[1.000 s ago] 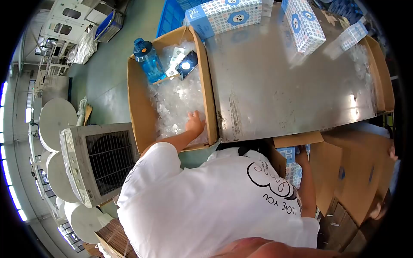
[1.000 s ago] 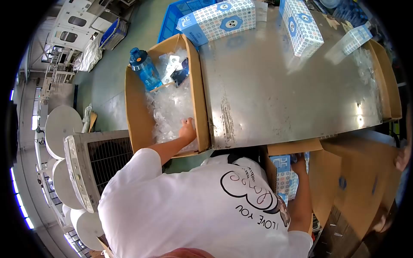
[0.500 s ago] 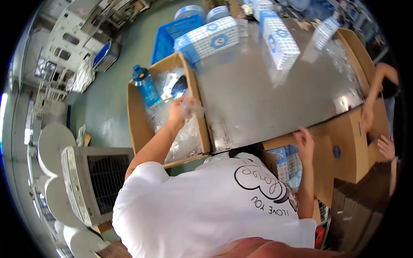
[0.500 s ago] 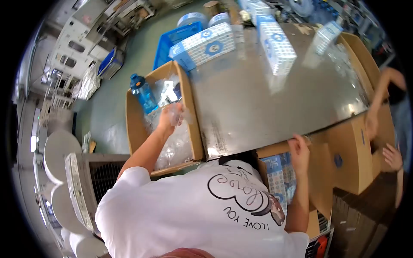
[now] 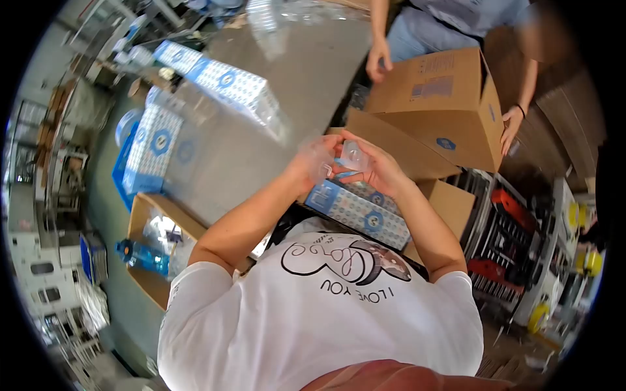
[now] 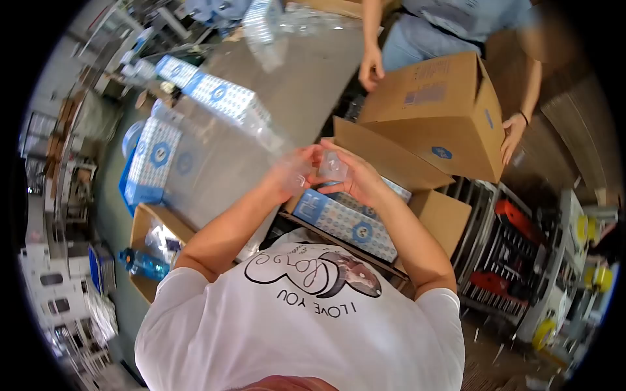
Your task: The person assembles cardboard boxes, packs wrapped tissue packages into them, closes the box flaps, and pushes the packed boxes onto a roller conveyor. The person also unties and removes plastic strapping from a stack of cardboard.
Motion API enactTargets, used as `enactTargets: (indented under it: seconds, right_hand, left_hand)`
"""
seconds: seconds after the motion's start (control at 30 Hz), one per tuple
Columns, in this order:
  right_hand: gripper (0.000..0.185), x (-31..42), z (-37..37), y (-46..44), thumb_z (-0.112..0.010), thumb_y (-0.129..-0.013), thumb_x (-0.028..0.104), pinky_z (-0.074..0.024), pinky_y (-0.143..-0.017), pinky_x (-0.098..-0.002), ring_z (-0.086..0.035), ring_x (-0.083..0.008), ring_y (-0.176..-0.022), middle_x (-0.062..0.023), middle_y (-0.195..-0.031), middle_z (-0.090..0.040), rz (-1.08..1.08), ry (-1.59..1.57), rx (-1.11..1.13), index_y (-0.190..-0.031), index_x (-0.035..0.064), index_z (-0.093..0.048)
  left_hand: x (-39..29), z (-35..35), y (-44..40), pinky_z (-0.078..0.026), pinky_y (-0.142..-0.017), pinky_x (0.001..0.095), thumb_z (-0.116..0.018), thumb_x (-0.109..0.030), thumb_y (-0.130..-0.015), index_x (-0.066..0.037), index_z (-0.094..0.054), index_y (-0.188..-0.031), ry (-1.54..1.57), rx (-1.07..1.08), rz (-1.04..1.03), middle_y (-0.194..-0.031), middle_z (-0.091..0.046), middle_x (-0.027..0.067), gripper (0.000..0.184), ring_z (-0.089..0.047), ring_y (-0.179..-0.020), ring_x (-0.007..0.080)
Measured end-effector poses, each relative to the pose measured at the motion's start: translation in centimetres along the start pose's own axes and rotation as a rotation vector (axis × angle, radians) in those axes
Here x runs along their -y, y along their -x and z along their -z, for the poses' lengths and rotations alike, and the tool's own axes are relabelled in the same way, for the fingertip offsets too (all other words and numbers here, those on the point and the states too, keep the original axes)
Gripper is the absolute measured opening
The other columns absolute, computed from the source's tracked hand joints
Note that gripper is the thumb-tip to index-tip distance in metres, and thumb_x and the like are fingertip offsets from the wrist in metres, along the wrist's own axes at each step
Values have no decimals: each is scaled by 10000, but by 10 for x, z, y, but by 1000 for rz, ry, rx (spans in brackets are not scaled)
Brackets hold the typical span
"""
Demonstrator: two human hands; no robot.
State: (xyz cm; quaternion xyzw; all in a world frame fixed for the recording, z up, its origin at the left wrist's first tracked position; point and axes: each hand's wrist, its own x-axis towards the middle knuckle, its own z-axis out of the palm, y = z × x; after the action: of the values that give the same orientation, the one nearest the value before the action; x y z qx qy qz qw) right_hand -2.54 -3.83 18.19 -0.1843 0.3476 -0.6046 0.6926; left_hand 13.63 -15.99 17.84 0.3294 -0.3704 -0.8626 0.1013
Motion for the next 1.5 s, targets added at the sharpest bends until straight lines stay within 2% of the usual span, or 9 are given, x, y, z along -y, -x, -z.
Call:
enactTargets:
  seconds: [0.1,0.17,0.27,0.37,0.63,0.87,1.0,1.07,1.5]
  right_hand:
    - [602,8,44,31,-494,-971,388,-535,-852,-384,-641,-274,-1000,-166,-1345,-501,-96,-67,33,-1465,86,-331]
    - [603,-3,77,35,-536,-940,450,-544,-777,-339,-646,-234,-984,-170,-1197,-598,62,774,-394,-1373,40,-448]
    - [445,-5,86,26,-559,-941,403,-517,-606,-251,-649,-147,-815,-130,-976,-643,438,926,-589,-1201,43,-560]
    - [414,22,4,32,-654,-897,329,-484,-541,-225,-624,-115,-662,-94,-840,-636,-81,582,-250,-1147,28,-520]
    - [543,-32,-35,-10,-704,-863,200,-481,-538,-234,-614,-109,-640,-90,-827,-626,181,955,-230,-1297,54,-411]
    - [259,-47,-43,-27,-526,-968,139,-435,-500,-224,-555,-72,-580,-32,-723,-596,332,941,-359,-1194,16,-552]
    - [206,-51,-30,-33,-475,-997,164,-425,-458,-216,-542,-85,-521,-29,-683,-579,304,606,-474,-1097,9,-566]
    - [201,-55,-22,-33,-468,-1001,169,-429,-450,-218,-541,-93,-505,-34,-674,-579,327,615,-496,-1076,8,-562]
    - [199,-27,49,26,-509,-978,137,-487,-561,-239,-607,-109,-597,-67,-663,-639,366,1023,-846,-929,-28,-608]
  left_hand:
    - [6,-21,-16,-420,-518,269,-593,-336,-924,-92,-577,-1150,-95,-53,68,-1004,-590,43,332,-524,-617,158]
    - [11,-23,-22,-415,-498,265,-584,-327,-927,-80,-580,-1105,-129,-17,125,-968,-597,50,304,-515,-588,149]
    - [15,-26,-26,-405,-482,256,-568,-321,-934,-57,-578,-1068,-198,-27,149,-924,-602,55,296,-501,-563,138]
    - [17,-31,-25,-408,-485,259,-566,-275,-937,-30,-575,-1023,-220,-93,91,-819,-593,59,259,-503,-556,133]
    - [41,4,-52,-433,-547,267,-568,-179,-940,18,-606,-835,-348,-465,-597,-680,-602,56,226,-513,-606,95]
    - [32,17,-33,-466,-604,397,-433,-350,-998,1,-606,-836,-560,-569,-566,-727,-645,163,424,-612,-639,318]
    - [31,11,-25,-445,-654,339,-393,-442,-1004,-4,-575,-865,-662,-538,-564,-752,-603,141,494,-562,-681,232]
    - [34,11,-32,-464,-747,438,-398,-463,-988,-21,-590,-927,-594,-586,-426,-894,-649,202,486,-612,-854,393]
    - [60,2,-84,-478,-795,406,-392,-500,-980,4,-574,-990,-1055,-475,-437,-963,-654,170,535,-636,-874,332]
